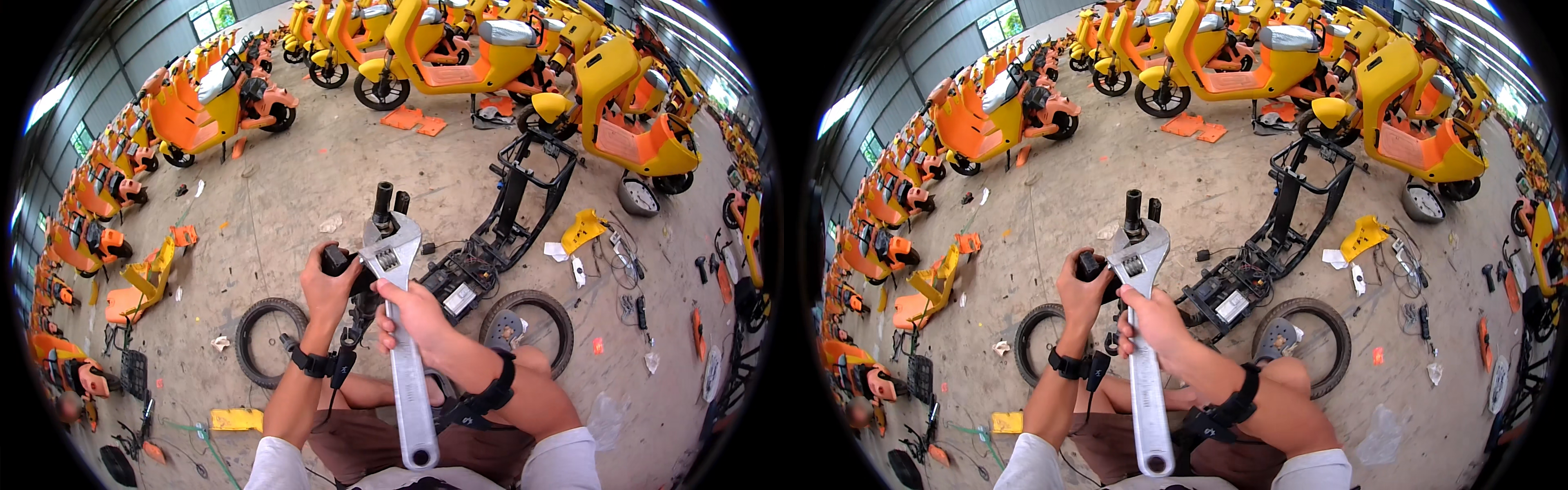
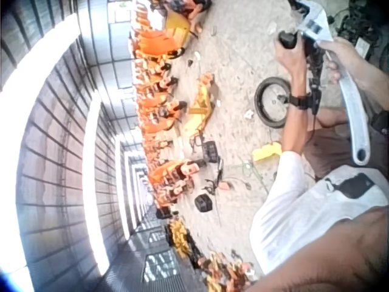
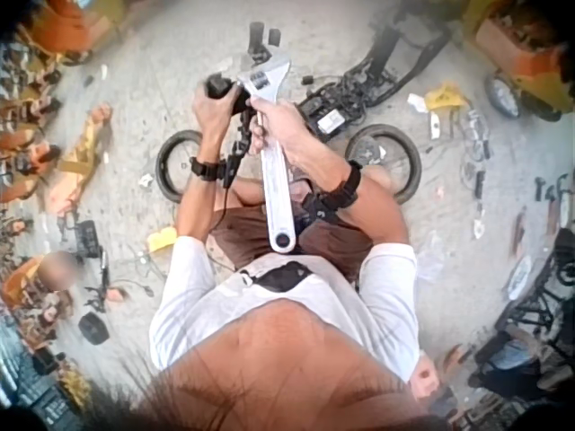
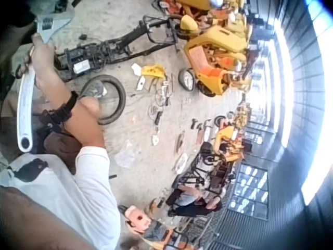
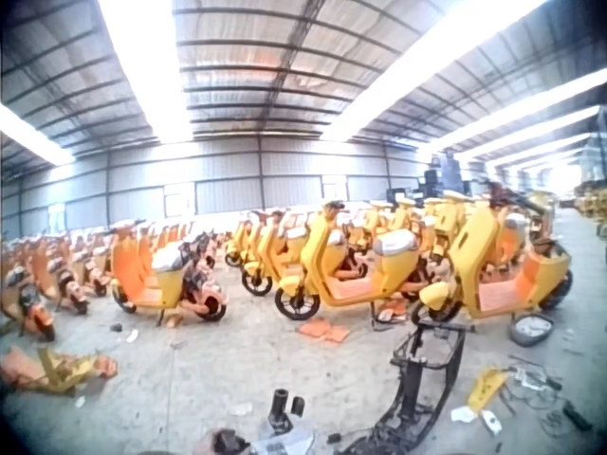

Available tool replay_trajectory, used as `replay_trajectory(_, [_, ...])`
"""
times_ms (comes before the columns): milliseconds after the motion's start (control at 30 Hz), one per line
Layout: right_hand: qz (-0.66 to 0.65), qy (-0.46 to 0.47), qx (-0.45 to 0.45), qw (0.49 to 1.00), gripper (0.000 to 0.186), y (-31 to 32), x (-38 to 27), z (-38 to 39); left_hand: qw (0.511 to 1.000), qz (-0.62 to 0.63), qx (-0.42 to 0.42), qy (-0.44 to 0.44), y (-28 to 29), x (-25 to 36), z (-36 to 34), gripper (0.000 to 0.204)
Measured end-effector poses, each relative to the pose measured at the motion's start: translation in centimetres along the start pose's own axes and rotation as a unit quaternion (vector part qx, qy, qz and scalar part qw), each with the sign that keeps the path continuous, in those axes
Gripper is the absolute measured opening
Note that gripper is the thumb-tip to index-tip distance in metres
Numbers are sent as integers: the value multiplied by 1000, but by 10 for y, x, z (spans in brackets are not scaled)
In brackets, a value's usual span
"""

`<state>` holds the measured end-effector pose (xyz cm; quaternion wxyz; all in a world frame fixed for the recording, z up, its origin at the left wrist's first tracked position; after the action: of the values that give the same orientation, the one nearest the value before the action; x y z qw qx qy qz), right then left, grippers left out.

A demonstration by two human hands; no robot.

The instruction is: The person holds a motorcycle front fork assembly and uses an adjustable wrench to tighten a component on it while seated among rows of scooters.

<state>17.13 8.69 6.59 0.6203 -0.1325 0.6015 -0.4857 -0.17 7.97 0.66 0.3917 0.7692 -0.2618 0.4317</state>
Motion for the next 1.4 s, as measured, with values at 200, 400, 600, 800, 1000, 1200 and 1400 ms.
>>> replay_trajectory(200, [-81, 110, 4, 991, 21, -25, 34, -39, 998, -49, 4, 48, -4, -2, -2, 44])
replay_trajectory(400, [-62, 201, -13, 978, 29, -49, 49, -62, 998, -43, 29, -20, 2, -8, 4, 48])
replay_trajectory(600, [81, 119, -27, 989, 30, -21, 52, -3, 992, -88, 46, -75, -1, -9, -1, 39])
replay_trajectory(800, [98, 45, -37, 994, 34, 16, 13, 23, 997, -64, 15, -30, -3, -8, -2, 41])
replay_trajectory(1000, [99, 2, -57, 994, 36, 29, -5, 16, 997, -72, 15, -33, 1, -9, -3, 44])
replay_trajectory(1200, [111, -21, -53, 992, 34, 38, -14, 5, 997, -77, 9, -31, 2, -12, -4, 44])
replay_trajectory(1400, [32, -11, -62, 997, 32, 36, -1, 2, 998, -55, 22, -11, -6, -3, -2, 43])
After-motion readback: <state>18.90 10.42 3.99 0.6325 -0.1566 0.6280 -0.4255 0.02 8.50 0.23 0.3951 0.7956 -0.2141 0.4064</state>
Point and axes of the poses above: each hand's wrist, its own z-axis away from the middle knuckle, its own y-axis out of the back of the hand, x = y × z, the point moved 1 cm from there along -z, towards the middle knuckle, and after that the axes turned 15 degrees about -x, right-handed, at the moved point
